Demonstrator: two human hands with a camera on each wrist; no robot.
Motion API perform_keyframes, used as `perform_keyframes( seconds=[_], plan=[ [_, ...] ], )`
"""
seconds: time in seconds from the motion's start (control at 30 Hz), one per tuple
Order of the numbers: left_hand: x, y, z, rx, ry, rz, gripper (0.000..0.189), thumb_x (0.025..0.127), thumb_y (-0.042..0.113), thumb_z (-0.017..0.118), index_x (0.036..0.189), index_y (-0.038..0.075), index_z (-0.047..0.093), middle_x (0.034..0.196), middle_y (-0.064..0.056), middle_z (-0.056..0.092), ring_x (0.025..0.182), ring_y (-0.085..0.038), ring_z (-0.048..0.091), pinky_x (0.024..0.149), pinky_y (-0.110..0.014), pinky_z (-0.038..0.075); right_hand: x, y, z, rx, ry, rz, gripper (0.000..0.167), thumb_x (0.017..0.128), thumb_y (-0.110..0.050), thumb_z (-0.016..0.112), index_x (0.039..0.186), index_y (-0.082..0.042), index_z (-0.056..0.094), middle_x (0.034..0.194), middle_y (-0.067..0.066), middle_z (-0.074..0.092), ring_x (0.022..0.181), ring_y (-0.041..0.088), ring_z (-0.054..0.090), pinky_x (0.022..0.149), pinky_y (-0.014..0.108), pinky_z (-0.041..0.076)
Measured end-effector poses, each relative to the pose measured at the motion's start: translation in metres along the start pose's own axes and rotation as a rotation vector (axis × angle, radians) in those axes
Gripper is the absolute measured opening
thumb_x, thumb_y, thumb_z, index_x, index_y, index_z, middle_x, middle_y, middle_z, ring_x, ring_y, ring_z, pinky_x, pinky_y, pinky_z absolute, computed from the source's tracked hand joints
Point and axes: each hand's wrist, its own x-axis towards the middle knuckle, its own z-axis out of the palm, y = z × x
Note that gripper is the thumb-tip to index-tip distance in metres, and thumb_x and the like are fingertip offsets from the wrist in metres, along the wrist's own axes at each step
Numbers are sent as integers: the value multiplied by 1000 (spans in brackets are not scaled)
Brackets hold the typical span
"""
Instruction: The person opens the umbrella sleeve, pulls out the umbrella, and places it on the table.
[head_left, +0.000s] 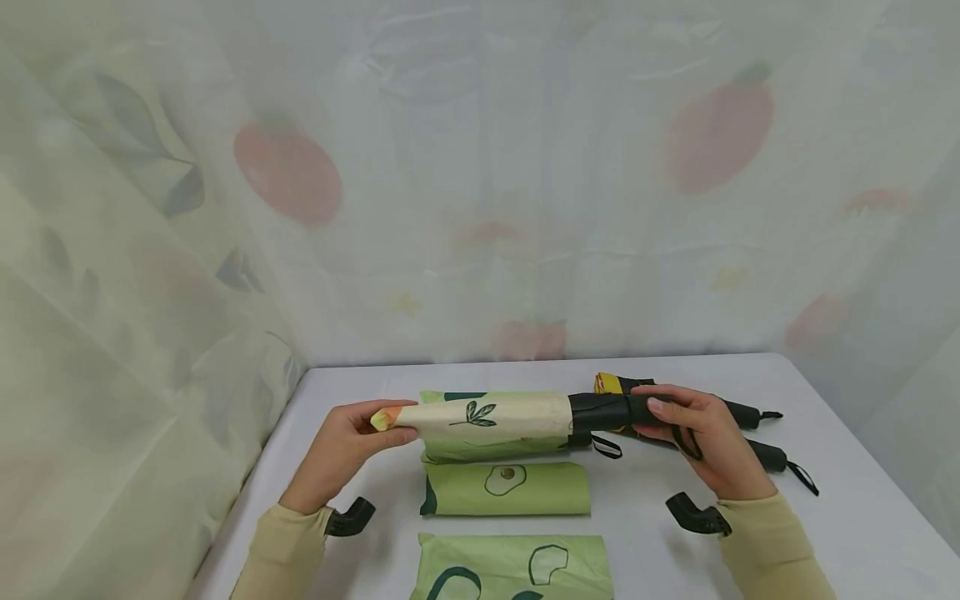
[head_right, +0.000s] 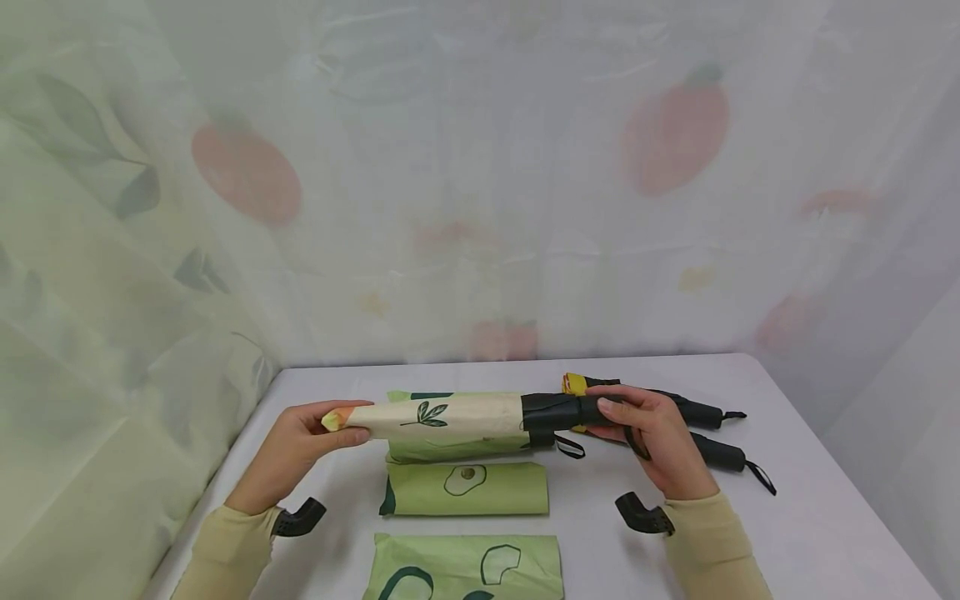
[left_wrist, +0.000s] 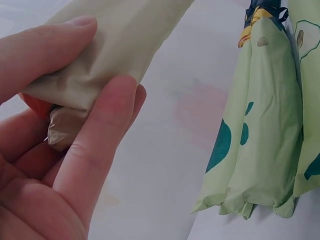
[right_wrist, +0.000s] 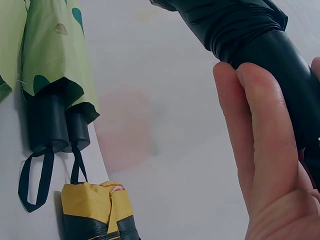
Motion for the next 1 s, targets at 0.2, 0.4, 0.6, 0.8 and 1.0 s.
perform_keyframes(
  seconds=[0.2,0.4,0.6,0.8,1.0],
  plan=[
    [-1,2,-1,-22,-2,-6,44,87,37,92,128,24,81,121,-6,80,110,-21,74,93,-33,62,1,1,-1,5,7,5,36,111,-16,62,143,1,67,144,1,59,118,13,75,100,34,64],
    [-1,2,-2,-31,11,-15,43,87,36,93,127,25,81,121,-6,81,111,-21,74,92,-32,62,1,1,-4,-3,5,2,37,111,-16,62,144,0,66,143,-1,60,118,14,75,101,35,64],
    [0,0,-3,-29,9,-10,42,88,35,92,127,25,82,120,-5,81,112,-20,74,93,-32,61,1,0,-5,-3,5,11,34,112,-17,62,143,-3,69,139,-5,65,115,14,77,100,33,64],
    [1,-3,-5,-58,21,-28,43,87,36,93,127,24,81,121,-5,82,114,-21,75,96,-32,62,0,-2,-8,26,-2,5,32,112,-15,61,140,-5,71,138,-6,66,114,13,77,99,31,64],
    [1,-4,-8,-68,27,-35,44,88,34,92,129,23,81,121,-5,82,114,-21,75,97,-32,61,-1,-3,-12,41,-14,-6,31,113,-13,59,141,-5,71,136,-7,68,114,15,78,98,30,64]
  ],
)
